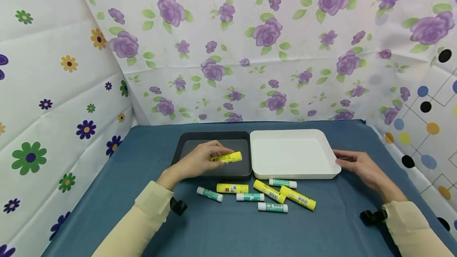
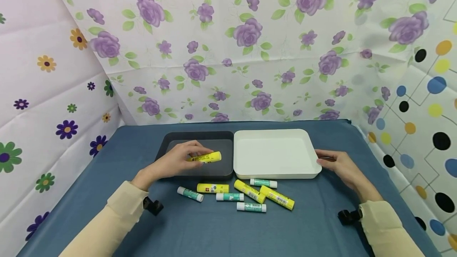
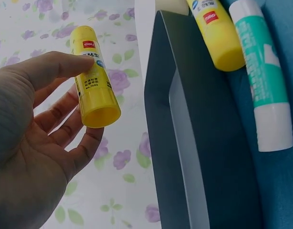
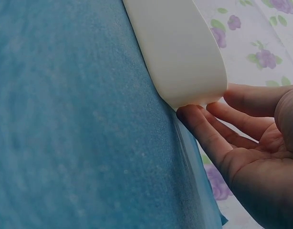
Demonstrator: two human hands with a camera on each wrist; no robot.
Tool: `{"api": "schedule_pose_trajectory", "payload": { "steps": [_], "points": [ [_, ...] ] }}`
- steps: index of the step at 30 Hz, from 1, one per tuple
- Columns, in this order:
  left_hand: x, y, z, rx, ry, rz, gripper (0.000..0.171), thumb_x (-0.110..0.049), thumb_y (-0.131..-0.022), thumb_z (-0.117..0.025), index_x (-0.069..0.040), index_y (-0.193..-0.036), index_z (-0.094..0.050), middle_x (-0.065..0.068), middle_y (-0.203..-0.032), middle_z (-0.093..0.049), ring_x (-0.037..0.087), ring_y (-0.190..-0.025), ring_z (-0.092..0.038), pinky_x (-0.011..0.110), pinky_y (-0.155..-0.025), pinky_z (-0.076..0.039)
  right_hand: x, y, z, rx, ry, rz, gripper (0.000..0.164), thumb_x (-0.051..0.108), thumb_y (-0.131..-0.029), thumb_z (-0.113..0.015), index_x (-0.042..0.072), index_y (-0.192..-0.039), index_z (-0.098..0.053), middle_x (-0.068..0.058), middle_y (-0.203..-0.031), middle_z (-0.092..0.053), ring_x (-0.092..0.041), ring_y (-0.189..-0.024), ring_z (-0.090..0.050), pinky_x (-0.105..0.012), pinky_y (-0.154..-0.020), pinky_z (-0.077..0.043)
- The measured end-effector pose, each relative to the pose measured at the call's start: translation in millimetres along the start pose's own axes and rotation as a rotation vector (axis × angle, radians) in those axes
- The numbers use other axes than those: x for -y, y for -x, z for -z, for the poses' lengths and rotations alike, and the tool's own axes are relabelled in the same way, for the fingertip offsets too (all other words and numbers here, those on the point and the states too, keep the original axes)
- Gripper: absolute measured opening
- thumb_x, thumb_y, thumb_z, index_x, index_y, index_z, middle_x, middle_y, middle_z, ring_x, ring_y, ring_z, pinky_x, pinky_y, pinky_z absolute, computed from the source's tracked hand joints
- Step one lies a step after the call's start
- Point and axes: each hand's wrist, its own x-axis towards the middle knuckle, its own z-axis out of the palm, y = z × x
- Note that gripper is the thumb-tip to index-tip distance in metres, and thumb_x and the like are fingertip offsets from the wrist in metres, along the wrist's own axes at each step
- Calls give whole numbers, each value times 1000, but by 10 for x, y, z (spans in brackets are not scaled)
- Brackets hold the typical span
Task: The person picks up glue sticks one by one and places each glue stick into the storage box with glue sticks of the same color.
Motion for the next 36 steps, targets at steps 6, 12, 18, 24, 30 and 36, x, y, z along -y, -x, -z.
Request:
{"api": "schedule_pose_trajectory", "payload": {
  "steps": [6, 12, 18, 24, 30, 36],
  "points": [
    [26, -40, 57, 6, 24, 12, 44, -8, -100, -71, -17, -142, -66, 0, -119, -63, 16, -104, -60, 38, -89, -54, -11, -1, -9, -5, -4, -4, 65, 39, -106, -61, 0, -156, -45, -28, -155, -46, -44, -139, -46, -21, -90, -50],
    [66, -124, 158, 55, 62, 48, 43, -9, -100, -71, -15, -142, -66, 2, -121, -63, 18, -105, -60, 39, -92, -54, -20, 11, -11, -9, -11, -5, 65, 39, -106, -62, 0, -156, -46, -27, -155, -47, -43, -139, -46, -18, -88, -49],
    [165, -242, 263, 114, 64, 82, 43, -9, -101, -69, -13, -143, -65, 7, -129, -62, 23, -112, -62, 38, -90, -56, -11, 5, -6, -13, -16, 0, 66, 40, -106, -63, 0, -155, -46, -27, -154, -48, -41, -137, -48, -17, -88, -50],
    [265, -384, 370, 171, 70, 85, 42, -11, -101, -69, -10, -143, -65, 9, -132, -63, 27, -116, -61, 41, -92, -54, -1, -2, 1, -10, -21, -1, 66, 40, -106, -62, 0, -156, -45, -28, -155, -46, -44, -139, -46, -17, -88, -49],
    [374, -509, 472, 226, 167, 124, 44, -9, -102, -67, -5, -145, -62, 14, -137, -65, 31, -121, -63, 45, -97, -55, -13, -20, 2, -8, -13, -13, 67, 41, -106, -62, 1, -157, -45, -28, -156, -45, -45, -139, -45, -25, -92, -51],
    [465, -607, 480, 232, 150, 181, 44, -8, -101, -67, -4, -145, -62, 13, -131, -68, 28, -115, -63, 42, -96, -54, -33, -16, -4, -3, -33, -7, 66, 39, -106, -63, 0, -156, -45, -28, -155, -46, -27, -133, -53, -20, -90, -51]
  ]
}}
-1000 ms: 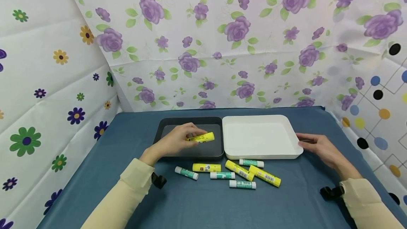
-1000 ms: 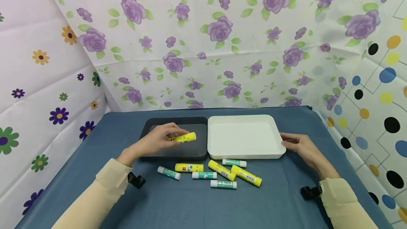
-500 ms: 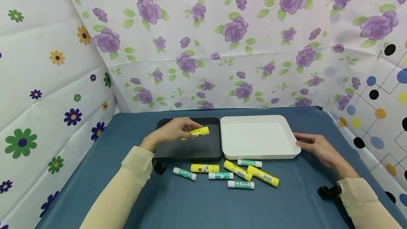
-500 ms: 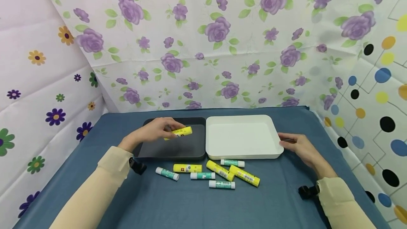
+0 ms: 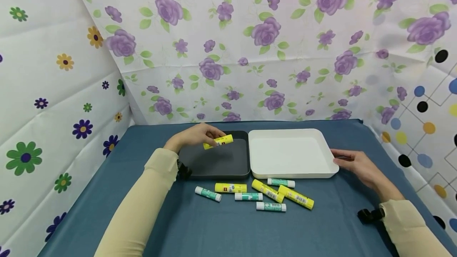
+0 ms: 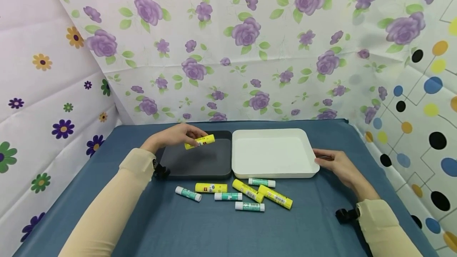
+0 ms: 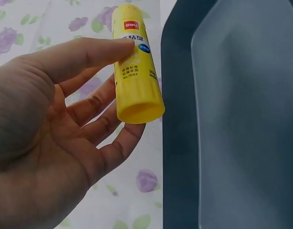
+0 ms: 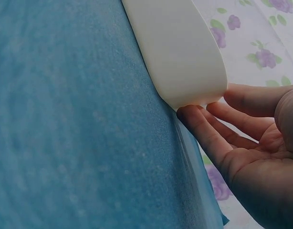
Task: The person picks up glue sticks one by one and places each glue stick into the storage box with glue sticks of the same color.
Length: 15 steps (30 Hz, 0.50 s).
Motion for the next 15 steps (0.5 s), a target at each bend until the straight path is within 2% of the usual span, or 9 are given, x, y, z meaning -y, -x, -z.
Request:
{"api": "schedule_pose_trajectory", "payload": {
  "steps": [4, 6, 11, 15],
  "points": [
    [13, -92, 31, 16, -33, 14, 44, -6, -101, -68, -3, -144, -62, 14, -127, -68, 28, -112, -63, 43, -95, -54, -12, 14, 8, 2, -27, 14, 65, 37, -106, -63, 0, -156, -45, -28, -155, -46, 4, -117, -54, -17, -88, -51],
    [19, -135, 54, 27, -54, 19, 43, -6, -100, -69, -2, -143, -62, 14, -126, -68, 28, -112, -63, 43, -95, -54, -10, 17, 9, -1, -33, 20, 65, 36, -105, -64, -1, -156, -46, -28, -154, -46, 12, -112, -51, -16, -88, -51],
    [78, -244, 94, 46, -74, 50, 43, -6, -100, -69, -4, -142, -64, 14, -125, -68, 28, -112, -62, 43, -95, -54, 8, 23, 9, -6, -28, 18, 65, 38, -105, -64, -1, -155, -46, -28, -154, -47, 7, -115, -51, -17, -88, -51],
    [116, -318, 113, 57, -77, 75, 42, -4, -100, -69, -5, -142, -65, 14, -127, -66, 29, -114, -61, 43, -96, -54, 15, 34, 7, -1, -36, 18, 65, 37, -106, -64, -2, -155, -46, -29, -154, -46, 8, -114, -52, -18, -89, -52]
  ]
}}
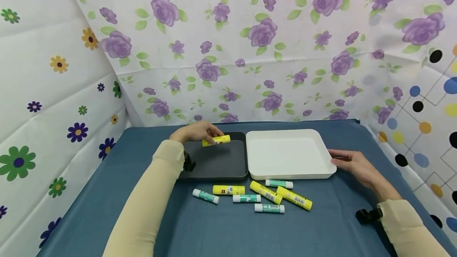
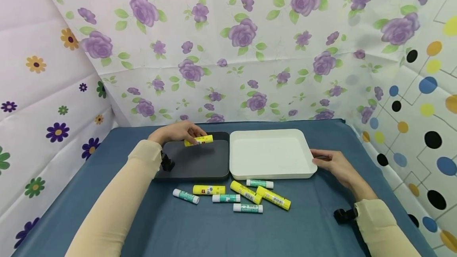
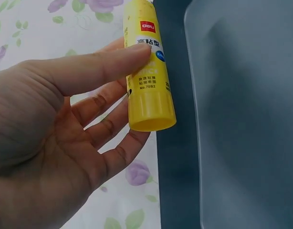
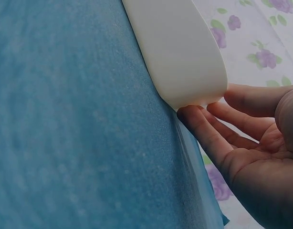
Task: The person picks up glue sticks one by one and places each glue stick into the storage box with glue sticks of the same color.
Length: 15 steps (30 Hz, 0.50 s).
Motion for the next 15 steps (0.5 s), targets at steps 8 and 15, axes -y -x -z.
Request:
{"api": "schedule_pose_trajectory", "payload": {
  "steps": [8, 15],
  "points": [
    [33, -144, 10, 18, -64, 16, 41, -2, -99, -69, -3, -140, -66, 16, -128, -68, 31, -117, -63, 43, -99, -54, 7, 16, -4, 7, -11, 11, 65, 36, -106, -63, -2, -155, -45, -30, -155, -45, 14, -109, -53, -20, -90, -53],
    [45, -205, -12, 12, -114, 59, 39, -1, -96, -72, -2, -135, -69, 18, -127, -69, 33, -117, -63, 42, -97, -56, 20, 22, 6, 4, -11, 16, 64, 36, -106, -63, -3, -155, -45, -30, -154, -46, 14, -109, -53, -18, -89, -52]
  ]
}}
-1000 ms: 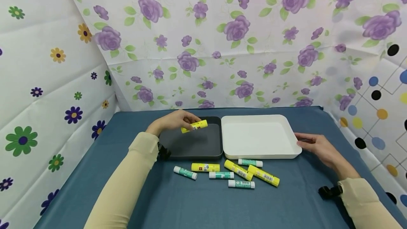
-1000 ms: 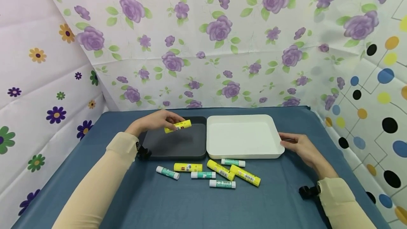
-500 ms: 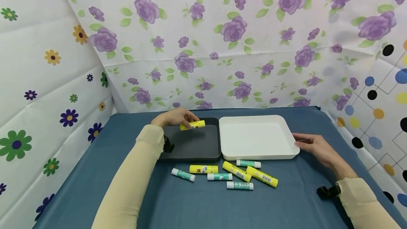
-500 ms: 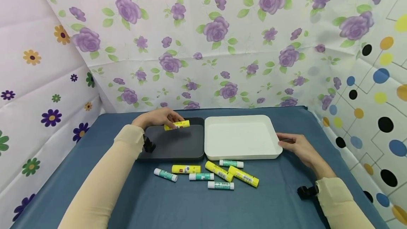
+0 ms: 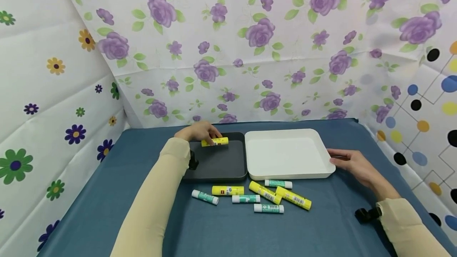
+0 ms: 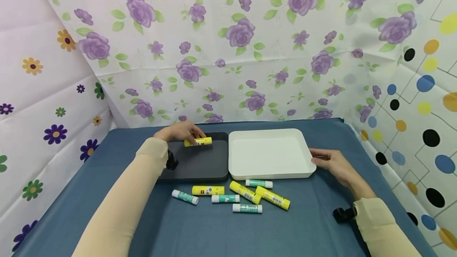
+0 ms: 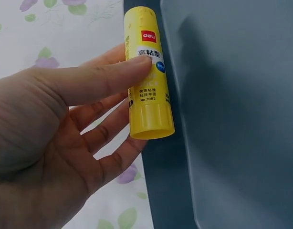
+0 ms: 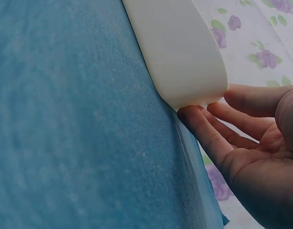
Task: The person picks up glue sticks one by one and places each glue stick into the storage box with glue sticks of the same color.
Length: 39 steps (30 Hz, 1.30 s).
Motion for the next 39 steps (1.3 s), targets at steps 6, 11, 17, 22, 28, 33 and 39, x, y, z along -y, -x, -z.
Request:
{"api": "schedule_pose_trajectory", "payload": {
  "steps": [6, 11, 17, 22, 28, 33, 39],
  "points": [
    [43, -14, -37, 18, -2, 38, 39, 0, -97, -71, -1, -136, -68, 18, -128, -67, 32, -119, -62, 42, -99, -55, 1, -2, -4, 4, 2, -5, 65, 37, -106, -63, -1, -155, -45, -29, -154, -46, 13, -110, -52, -19, -90, -52],
    [97, -13, -95, -12, -6, 57, 39, -1, -97, -71, -2, -136, -69, 18, -129, -67, 33, -120, -62, 43, -100, -54, 5, -4, -7, 5, 3, -9, 65, 37, -106, -63, -2, -155, -45, -29, -154, -46, 12, -112, -51, -20, -90, -52],
    [109, -15, -178, -79, -18, 79, 37, -2, -96, -73, -6, -133, -72, 15, -125, -70, 30, -116, -64, 41, -97, -55, 12, 6, 5, -2, 3, -8, 65, 37, -106, -62, -3, -155, -45, -29, -154, -45, 13, -111, -50, -18, -89, -51],
    [67, -13, -219, -121, -62, 71, 36, 1, -95, -73, -6, -131, -73, 14, -121, -71, 28, -112, -65, 41, -96, -56, 18, 14, 3, -4, 8, -10, 65, 36, -106, -62, -4, -155, -45, -30, -154, -45, 14, -111, -50, -17, -89, -51],
    [64, -35, -250, -145, -87, 70, 36, 2, -95, -74, -6, -130, -73, 14, -119, -71, 29, -110, -65, 43, -95, -56, 23, 9, -3, -5, 7, -11, 65, 36, -106, -63, -4, -155, -45, -30, -154, -46, 12, -111, -50, -17, -89, -51],
    [97, -55, -275, -156, -106, 69, 36, 1, -94, -75, -7, -129, -73, 13, -117, -71, 27, -108, -66, 42, -94, -56, 28, 4, -2, -4, 4, -14, 65, 35, -106, -63, -4, -155, -45, -30, -154, -46, 12, -111, -50, -16, -89, -50],
    [151, -48, -289, -185, -108, 57, 34, 1, -93, -76, -6, -126, -74, 12, -116, -71, 27, -107, -66, 41, -93, -56, 29, 5, 2, -5, 10, -12, 65, 35, -106, -63, -3, -155, -45, -29, -154, -46, 12, -112, -50, -16, -89, -50]
  ]
}}
